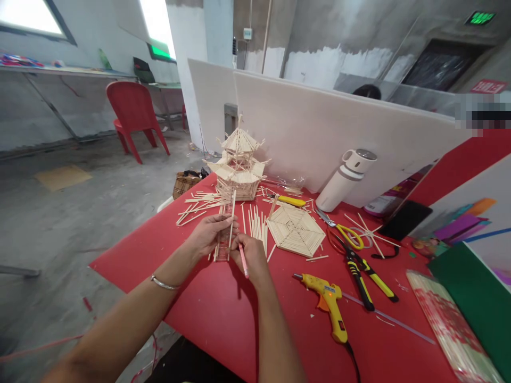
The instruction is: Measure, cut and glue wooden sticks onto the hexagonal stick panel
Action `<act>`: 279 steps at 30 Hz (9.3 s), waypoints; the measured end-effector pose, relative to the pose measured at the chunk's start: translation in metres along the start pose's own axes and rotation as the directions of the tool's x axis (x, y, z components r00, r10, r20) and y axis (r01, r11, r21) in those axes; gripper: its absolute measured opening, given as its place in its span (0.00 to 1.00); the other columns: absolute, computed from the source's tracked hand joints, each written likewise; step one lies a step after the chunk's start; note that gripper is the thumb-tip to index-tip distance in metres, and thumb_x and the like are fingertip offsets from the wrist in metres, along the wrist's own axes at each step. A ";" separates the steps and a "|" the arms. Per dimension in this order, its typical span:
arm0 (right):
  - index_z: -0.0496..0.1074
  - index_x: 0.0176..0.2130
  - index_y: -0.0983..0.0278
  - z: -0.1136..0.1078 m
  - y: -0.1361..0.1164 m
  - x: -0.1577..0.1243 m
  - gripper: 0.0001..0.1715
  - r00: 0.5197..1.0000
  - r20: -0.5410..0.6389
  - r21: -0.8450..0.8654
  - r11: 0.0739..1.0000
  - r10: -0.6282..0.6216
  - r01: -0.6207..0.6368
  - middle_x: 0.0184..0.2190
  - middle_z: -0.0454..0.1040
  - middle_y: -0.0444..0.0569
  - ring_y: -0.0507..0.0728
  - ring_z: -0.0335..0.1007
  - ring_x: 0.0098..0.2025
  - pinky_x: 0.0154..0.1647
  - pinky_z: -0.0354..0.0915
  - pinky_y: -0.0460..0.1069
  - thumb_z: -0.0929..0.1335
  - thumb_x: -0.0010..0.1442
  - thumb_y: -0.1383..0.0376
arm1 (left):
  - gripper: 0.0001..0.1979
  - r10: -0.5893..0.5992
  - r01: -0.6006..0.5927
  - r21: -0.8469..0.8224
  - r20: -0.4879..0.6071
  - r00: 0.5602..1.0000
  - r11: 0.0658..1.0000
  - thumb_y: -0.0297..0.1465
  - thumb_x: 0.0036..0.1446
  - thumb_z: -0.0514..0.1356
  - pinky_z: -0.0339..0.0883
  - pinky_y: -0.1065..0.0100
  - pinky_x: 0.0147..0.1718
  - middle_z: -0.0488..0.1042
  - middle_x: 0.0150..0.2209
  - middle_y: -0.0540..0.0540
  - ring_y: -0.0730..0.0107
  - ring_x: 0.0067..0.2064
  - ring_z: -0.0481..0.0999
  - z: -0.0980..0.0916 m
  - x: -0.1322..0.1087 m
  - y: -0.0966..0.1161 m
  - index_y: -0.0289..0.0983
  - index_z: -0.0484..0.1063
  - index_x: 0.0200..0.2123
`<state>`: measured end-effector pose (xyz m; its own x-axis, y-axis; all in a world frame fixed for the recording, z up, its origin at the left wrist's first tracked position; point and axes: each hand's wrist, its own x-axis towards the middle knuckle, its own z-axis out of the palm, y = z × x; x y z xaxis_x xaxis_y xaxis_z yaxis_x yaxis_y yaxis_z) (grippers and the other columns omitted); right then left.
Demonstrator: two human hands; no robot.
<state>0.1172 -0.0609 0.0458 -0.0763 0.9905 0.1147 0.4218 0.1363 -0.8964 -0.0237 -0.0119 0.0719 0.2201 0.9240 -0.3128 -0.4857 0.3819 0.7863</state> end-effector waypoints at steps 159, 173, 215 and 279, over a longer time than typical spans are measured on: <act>0.66 0.26 0.61 0.013 0.001 0.000 0.15 0.984 -0.062 0.281 0.949 0.167 -0.143 0.21 0.69 0.37 0.51 0.63 0.24 0.26 0.59 0.45 0.75 0.44 0.60 | 0.10 0.058 -0.062 0.068 0.071 0.996 0.996 0.27 0.43 0.73 0.75 0.69 0.26 0.78 0.25 0.44 0.70 0.25 0.78 -0.008 0.004 -0.002 0.30 0.77 0.28; 0.66 0.25 0.62 0.017 0.003 -0.001 0.16 0.979 -0.037 0.333 0.926 0.202 -0.179 0.21 0.67 0.38 0.50 0.59 0.23 0.25 0.58 0.45 0.76 0.42 0.61 | 0.09 0.008 -0.008 0.029 0.011 1.000 1.000 0.25 0.45 0.73 0.74 0.69 0.23 0.77 0.24 0.43 0.70 0.23 0.77 -0.007 0.001 -0.004 0.30 0.75 0.27; 0.73 0.34 0.59 0.008 0.006 -0.002 0.05 0.962 -0.270 -0.540 0.821 0.039 -0.185 0.26 0.74 0.43 0.54 0.67 0.28 0.27 0.46 0.46 0.66 0.60 0.64 | 0.09 -0.049 0.046 -0.028 -0.151 0.987 0.999 0.29 0.63 0.55 0.74 0.65 0.25 0.72 0.23 0.48 0.70 0.22 0.74 -0.017 0.015 0.008 0.33 0.69 0.30; 0.69 0.30 0.62 0.006 0.021 0.002 0.05 0.966 -0.220 -0.043 0.990 -0.139 0.132 0.30 0.76 0.44 0.53 0.69 0.29 0.33 0.64 0.46 0.64 0.53 0.64 | 0.17 0.282 -0.308 0.137 0.183 0.942 0.941 0.36 0.43 0.74 0.73 0.65 0.40 0.81 0.31 0.44 0.66 0.35 0.79 -0.006 0.010 -0.024 0.33 0.79 0.34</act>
<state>0.1204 -0.0562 0.0248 0.0665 0.9419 0.3291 0.4465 0.2669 -0.8540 -0.0150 -0.0116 0.0462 0.2249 0.9741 0.0245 -0.4093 0.0716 0.9096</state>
